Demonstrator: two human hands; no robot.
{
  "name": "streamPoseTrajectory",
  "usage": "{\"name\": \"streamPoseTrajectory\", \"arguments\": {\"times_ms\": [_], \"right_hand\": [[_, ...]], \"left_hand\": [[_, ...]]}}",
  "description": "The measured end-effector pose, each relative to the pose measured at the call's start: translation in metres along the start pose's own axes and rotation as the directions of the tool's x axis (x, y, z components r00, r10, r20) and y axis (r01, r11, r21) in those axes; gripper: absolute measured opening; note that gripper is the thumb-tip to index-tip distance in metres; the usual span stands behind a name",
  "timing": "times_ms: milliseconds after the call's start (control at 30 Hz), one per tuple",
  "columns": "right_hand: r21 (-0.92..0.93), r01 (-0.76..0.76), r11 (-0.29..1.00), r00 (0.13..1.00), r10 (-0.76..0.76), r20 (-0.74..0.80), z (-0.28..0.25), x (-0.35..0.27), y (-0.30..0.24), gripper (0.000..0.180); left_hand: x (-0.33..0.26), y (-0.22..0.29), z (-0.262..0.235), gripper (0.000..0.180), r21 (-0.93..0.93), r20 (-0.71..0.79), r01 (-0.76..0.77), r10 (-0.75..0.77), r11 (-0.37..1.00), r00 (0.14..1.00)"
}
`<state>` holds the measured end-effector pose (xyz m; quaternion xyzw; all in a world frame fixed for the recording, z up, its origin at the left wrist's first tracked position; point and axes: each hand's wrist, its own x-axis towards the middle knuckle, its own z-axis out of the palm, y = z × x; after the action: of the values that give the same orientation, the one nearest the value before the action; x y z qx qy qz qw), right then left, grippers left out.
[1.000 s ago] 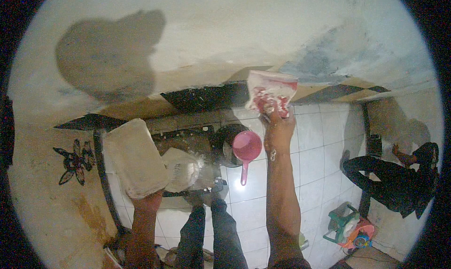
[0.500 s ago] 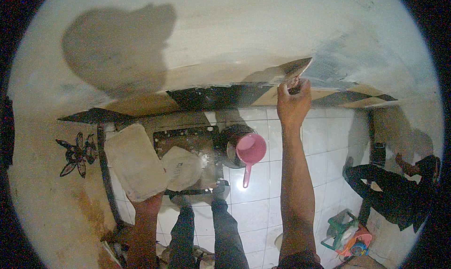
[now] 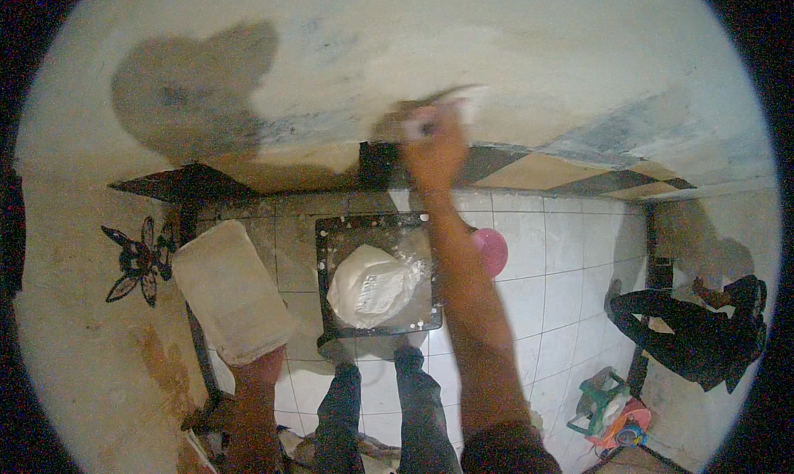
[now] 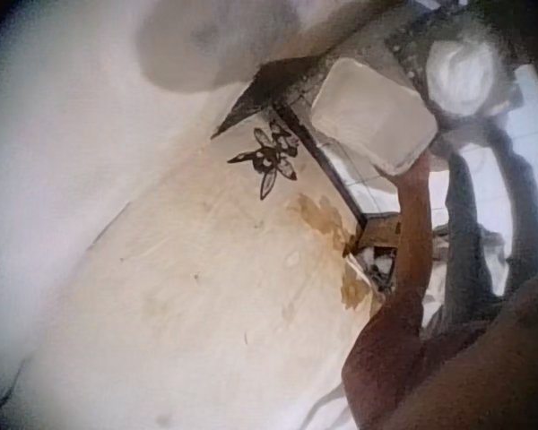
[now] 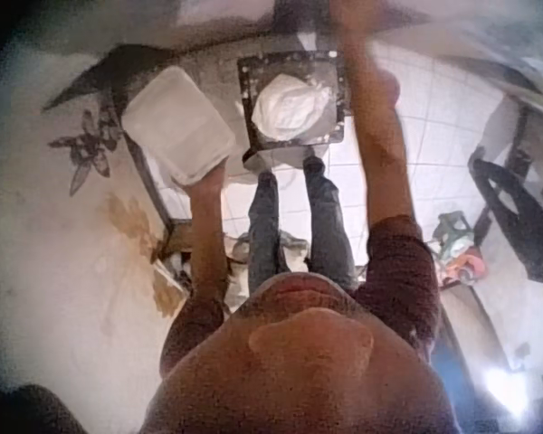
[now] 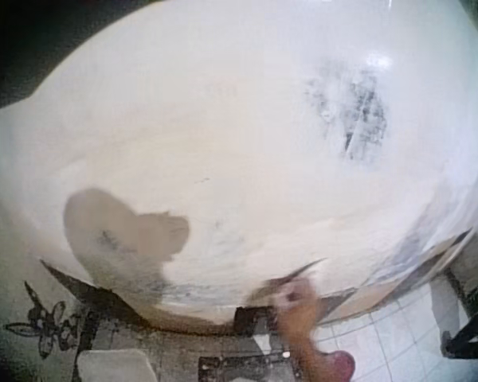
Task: The person applies a white substance from a container onto a wall using a spatula, spreading it across uneven surfaces and corners.
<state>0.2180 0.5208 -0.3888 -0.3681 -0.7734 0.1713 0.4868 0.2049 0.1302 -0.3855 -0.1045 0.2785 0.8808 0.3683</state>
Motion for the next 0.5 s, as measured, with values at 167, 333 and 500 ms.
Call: {"name": "streamPoseTrajectory", "arguments": {"times_ms": [167,333,500], "right_hand": [[0.049,-0.082,0.995,0.994,0.078,0.077,0.082,-0.062,-0.118,0.028],[0.330,-0.244,0.912,0.945,0.148,0.291,0.025,-0.078,-0.094,0.023],[0.511,-0.534,0.673,0.834,0.322,0.448,-0.072,-0.065,0.045,0.018]], "left_hand": [[0.002,0.010,-0.024,0.068,-0.096,-0.118,-0.045,0.033,0.994,0.992],[0.002,0.003,-0.024,0.069,-0.018,-0.072,-0.036,0.034,0.999,0.997],[0.001,-0.035,0.007,0.069,-0.137,-0.222,-0.008,-0.023,0.991,0.975]]}}
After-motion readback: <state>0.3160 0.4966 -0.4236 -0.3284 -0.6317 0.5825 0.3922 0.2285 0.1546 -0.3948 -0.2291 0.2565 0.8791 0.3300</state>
